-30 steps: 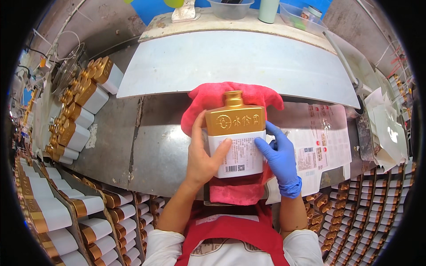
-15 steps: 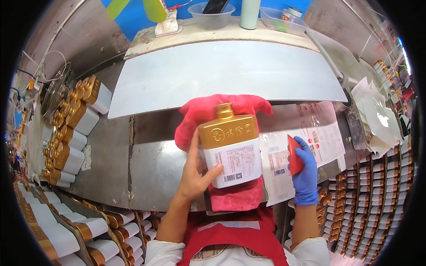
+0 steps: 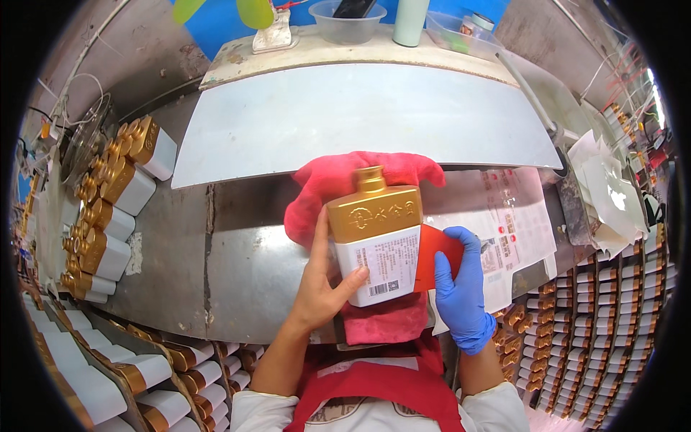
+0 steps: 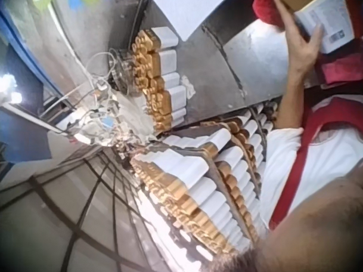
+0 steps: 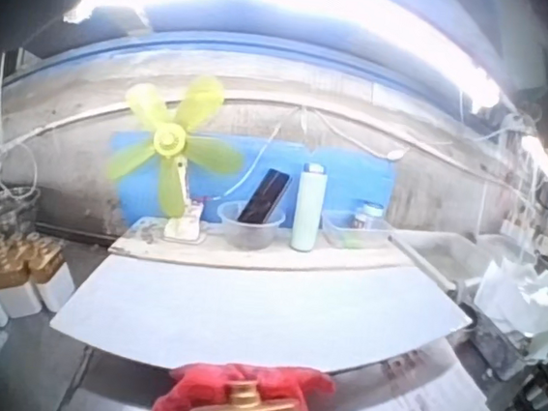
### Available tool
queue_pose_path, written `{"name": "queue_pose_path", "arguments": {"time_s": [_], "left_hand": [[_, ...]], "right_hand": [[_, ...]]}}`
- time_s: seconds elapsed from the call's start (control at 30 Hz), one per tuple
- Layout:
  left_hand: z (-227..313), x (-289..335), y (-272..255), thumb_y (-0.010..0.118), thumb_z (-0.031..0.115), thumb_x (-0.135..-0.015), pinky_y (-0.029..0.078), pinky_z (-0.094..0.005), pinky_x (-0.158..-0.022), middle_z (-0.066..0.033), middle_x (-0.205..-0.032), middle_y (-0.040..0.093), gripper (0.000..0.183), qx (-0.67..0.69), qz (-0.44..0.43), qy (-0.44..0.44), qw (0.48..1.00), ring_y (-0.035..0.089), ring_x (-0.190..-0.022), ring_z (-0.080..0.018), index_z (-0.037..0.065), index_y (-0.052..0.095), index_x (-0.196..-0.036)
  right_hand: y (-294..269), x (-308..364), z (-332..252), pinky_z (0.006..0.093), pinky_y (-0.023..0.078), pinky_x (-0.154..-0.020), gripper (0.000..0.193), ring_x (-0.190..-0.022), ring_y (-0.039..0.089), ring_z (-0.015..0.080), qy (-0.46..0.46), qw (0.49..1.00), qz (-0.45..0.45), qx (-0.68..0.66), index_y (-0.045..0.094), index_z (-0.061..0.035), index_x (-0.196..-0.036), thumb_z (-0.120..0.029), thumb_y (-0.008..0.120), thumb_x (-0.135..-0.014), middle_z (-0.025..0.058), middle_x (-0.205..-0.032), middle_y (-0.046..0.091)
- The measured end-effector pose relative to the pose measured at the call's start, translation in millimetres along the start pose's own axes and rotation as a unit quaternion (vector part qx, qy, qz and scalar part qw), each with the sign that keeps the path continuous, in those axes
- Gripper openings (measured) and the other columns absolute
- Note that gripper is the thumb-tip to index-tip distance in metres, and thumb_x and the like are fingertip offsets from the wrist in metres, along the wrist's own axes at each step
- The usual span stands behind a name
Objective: The person applies labels to white and gold bottles using a red cloth for support. They smooth the labels with gloved hands, peel off backing strips, and place the finished bottles onto a nearby rack.
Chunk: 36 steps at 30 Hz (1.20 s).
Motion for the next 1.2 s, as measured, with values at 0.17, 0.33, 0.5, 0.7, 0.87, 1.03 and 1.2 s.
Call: {"name": "queue_pose_path", "arguments": {"time_s": [0.17, 0.33, 0.5, 0.7, 0.87, 1.03, 1.2], "left_hand": [[0.9, -0.3, 1.5, 0.059, 0.003, -0.086, 0.029, -0.0372, -0.108, -0.0174, -0.148, 0.025, 0.09, 0.006, -0.002, 0.005, 1.0, 0.032, -0.134, -0.0255, 0.003, -0.004, -0.149], [0.1, 0.0, -4.5, 0.058, 0.002, -0.087, 0.027, -0.0368, -0.109, -0.0158, -0.151, 0.021, 0.089, -0.01, -0.012, 0.009, 1.0, 0.029, -0.136, -0.0248, 0.004, -0.005, -0.15], [-2.5, -0.2, -1.4, 0.057, 0.001, -0.088, 0.022, -0.0354, -0.111, -0.0135, -0.153, 0.017, 0.088, 0.052, -0.038, 0.001, 0.998, 0.023, -0.138, -0.0228, 0.005, -0.005, -0.15], [-3.6, 1.8, -5.4, 0.055, 0.003, -0.089, 0.015, -0.0342, -0.113, -0.0123, -0.156, 0.011, 0.085, 0.079, -0.042, 0.0, 0.996, 0.014, -0.142, -0.0215, 0.006, -0.004, -0.15], [-8.1, 1.2, -11.0, 0.05, 0.004, -0.092, 0.013, -0.0345, -0.115, -0.0094, -0.157, 0.009, 0.075, 0.108, -0.036, -0.004, 0.994, 0.011, -0.143, -0.0202, 0.006, 0.003, -0.151], [-11.9, 4.8, -15.3, 0.048, 0.004, -0.092, 0.014, -0.0357, -0.115, -0.01, -0.156, 0.016, 0.071, 0.142, -0.002, -0.016, 0.99, 0.016, -0.143, -0.0217, 0.006, 0.01, -0.151], [-10.0, 5.3, -12.0, 0.048, 0.001, -0.093, 0.018, -0.0339, -0.114, -0.0089, -0.156, 0.015, 0.069, 0.169, -0.02, -0.016, 0.985, 0.018, -0.141, -0.0189, 0.005, 0.01, -0.151]], "right_hand": [[-13.9, -10.9, 7.2, 0.037, 0.044, -0.092, 0.035, -0.103, 0.056, 0.0308, -0.047, 0.994, 0.083, 0.045, 0.047, 0.0029, -0.122, -0.006, 0.056, -0.089, 0.0188, -0.113, 0.055], [-18.7, -16.2, -25.1, 0.0331, 0.048, -0.078, 0.035, -0.086, 0.062, 0.024, -0.145, 0.985, 0.086, -0.028, 0.058, -0.0049, -0.107, 0.005, 0.068, -0.075, 0.0107, -0.099, 0.064], [13.3, 33.6, -49.2, 0.0358, 0.047, -0.071, 0.037, -0.079, 0.061, 0.0231, -0.333, 0.935, -0.121, 0.009, 0.066, -0.0142, -0.088, 0.001, 0.072, -0.055, 0.0027, -0.091, 0.068], [-1.6, 6.7, -67.6, 0.0337, 0.046, -0.072, 0.038, -0.076, 0.061, 0.0219, -0.311, 0.95, -0.029, -0.014, 0.064, -0.0145, -0.083, 0.009, 0.073, -0.054, 0.0035, -0.089, 0.068], [38.0, 31.8, -66.3, 0.0342, 0.048, -0.065, 0.037, -0.073, 0.062, 0.022, -0.399, 0.909, -0.123, 0.003, 0.068, -0.0171, -0.093, -0.001, 0.075, -0.061, 0.0037, -0.091, 0.067], [29.3, 44.8, -67.8, 0.034, 0.051, -0.062, 0.035, -0.07, 0.062, 0.0216, -0.373, 0.91, -0.183, -0.004, 0.069, -0.0175, -0.096, -0.004, 0.074, -0.064, 0.0038, -0.093, 0.068], [32.1, 38.1, -70.4, 0.034, 0.05, -0.065, 0.04, -0.077, 0.065, 0.023, -0.384, 0.896, -0.224, 0.0, 0.067, -0.0132, -0.094, 0.001, 0.075, -0.057, 0.0063, -0.091, 0.069]]}}
Point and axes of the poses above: each hand's wrist, its own x-axis away from the middle knuckle, its own y-axis out of the palm, z = x × y, the point moved 9 cm from there along -x, towards the middle knuckle
